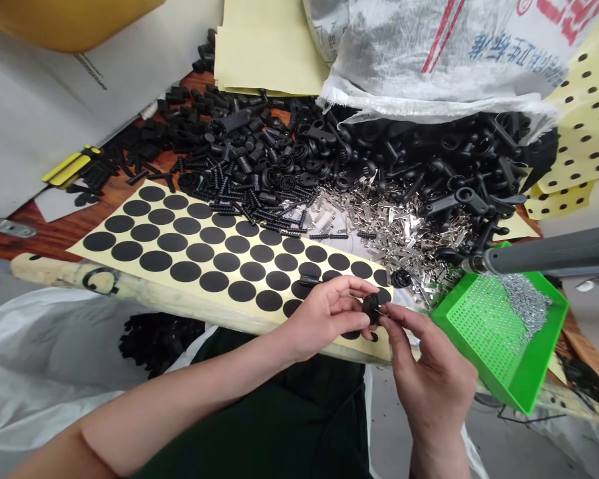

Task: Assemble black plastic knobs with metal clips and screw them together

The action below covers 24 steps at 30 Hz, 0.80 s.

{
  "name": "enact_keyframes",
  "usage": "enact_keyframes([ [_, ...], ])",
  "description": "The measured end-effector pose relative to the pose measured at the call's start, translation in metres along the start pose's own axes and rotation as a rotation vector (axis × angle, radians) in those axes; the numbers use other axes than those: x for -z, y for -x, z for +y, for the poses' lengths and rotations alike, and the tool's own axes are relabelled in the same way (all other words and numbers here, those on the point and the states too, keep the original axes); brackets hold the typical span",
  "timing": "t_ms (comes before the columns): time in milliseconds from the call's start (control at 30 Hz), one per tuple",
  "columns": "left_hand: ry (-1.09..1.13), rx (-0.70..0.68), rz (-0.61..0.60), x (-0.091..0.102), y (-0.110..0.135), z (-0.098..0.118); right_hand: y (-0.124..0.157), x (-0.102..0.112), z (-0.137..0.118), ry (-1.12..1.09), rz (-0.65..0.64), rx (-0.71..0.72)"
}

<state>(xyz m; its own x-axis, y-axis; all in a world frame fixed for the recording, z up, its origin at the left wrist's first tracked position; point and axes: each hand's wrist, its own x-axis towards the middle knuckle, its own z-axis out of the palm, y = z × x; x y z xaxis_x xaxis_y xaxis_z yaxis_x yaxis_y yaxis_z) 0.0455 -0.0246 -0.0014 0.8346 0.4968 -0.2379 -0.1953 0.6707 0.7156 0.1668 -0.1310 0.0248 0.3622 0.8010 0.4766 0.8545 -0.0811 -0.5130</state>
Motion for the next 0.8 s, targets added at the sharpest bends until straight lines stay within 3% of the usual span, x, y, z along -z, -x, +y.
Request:
enact_keyframes([
  [500,-0.036,0.027,0.029,-0.002,-0.003,-0.005,-0.018,0.011,0.002,0.166,-0.139,0.21],
  [600,-0.053,0.03,0.03,-0.002,-0.004,-0.005,-0.015,0.013,0.006,0.058,-0.17,0.084],
  [800,0.0,0.037,0.02,-0.002,-0.005,-0.001,-0.008,0.007,0.009,-0.483,-0.139,-0.507],
])
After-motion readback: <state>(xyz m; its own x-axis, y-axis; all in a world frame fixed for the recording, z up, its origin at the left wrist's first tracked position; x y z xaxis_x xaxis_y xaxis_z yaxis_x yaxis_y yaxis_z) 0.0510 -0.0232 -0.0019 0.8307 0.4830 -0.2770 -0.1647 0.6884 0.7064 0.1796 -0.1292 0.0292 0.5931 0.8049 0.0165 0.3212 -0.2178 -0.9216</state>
